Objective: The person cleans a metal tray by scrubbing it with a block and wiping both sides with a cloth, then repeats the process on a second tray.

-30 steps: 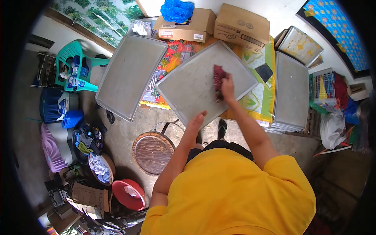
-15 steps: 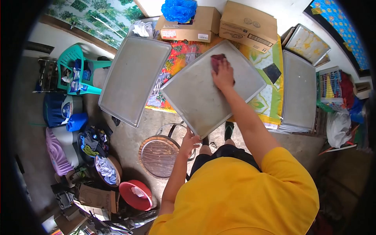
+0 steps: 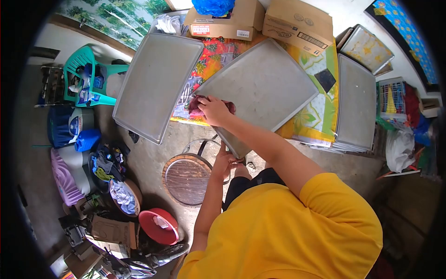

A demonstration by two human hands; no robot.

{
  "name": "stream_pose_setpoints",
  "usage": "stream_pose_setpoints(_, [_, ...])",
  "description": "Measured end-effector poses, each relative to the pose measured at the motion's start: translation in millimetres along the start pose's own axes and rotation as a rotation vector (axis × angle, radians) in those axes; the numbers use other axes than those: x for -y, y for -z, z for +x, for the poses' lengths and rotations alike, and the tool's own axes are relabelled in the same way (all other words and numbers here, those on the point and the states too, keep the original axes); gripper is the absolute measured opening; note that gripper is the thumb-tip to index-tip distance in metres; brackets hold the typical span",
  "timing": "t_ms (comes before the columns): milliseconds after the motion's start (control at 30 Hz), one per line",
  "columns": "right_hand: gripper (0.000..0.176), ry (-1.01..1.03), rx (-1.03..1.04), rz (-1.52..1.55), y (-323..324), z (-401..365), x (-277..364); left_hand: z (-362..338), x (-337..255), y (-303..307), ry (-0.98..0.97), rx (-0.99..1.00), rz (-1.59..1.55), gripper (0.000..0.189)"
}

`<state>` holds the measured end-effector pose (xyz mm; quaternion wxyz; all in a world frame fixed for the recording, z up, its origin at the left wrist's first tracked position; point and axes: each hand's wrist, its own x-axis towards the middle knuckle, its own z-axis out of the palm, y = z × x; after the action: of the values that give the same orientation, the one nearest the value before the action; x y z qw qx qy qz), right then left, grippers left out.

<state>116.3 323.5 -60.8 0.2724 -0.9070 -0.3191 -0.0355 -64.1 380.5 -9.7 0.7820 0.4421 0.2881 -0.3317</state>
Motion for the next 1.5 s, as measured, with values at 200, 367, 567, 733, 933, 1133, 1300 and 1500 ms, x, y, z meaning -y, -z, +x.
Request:
stream_pose_setpoints(200, [0.024,0.127,0.063,-0.050,53.9,-103.8,17.5,7.0,6.8,10.1,-0.042,0.065,-0.159,0.097])
stream_pose_setpoints(367, [0.011,0.205,0.237,-0.128,81.1,-181.1,30.0,8.0,5.9,6.6,-0.097,0.092,-0.204,0.093])
stream_pose_setpoints(567, [0.009,0.013,0.345,-0.280,93.7,-203.8,4.6,7.8,10.8,3.1,-0.006,-0.112,-0.138,0.096])
stream_pose_setpoints(733, [0.021,-0.444,0.136,-0.343,200.1,-177.8,-73.9,-0.8,7.2,6.2,0.012,-0.162,-0.080,0.081])
stream_pose_setpoints(933, [0.020,-0.473,0.161,-0.563,107.3,-204.5,-40.9,6.9,4.0,-1.6,-0.034,-0.111,0.024,0.072])
stream_pose_setpoints(1133, [0.025,0.064,0.166,-0.236,72.1,-203.3,41.6,8.1,5.0,-1.5,0.002,-0.174,-0.019,0.078])
stream_pose_setpoints(1300, [0.020,-0.195,0.043,-0.357,129.9,-226.6,-42.4,19.0,19.9,9.8,-0.062,-0.290,0.193,0.086])
stream_pose_setpoints(1500, [0.023,-0.655,0.078,-0.691,186.0,-223.9,-153.0,18.3,6.6,-10.3,-0.176,-0.363,0.454,0.092])
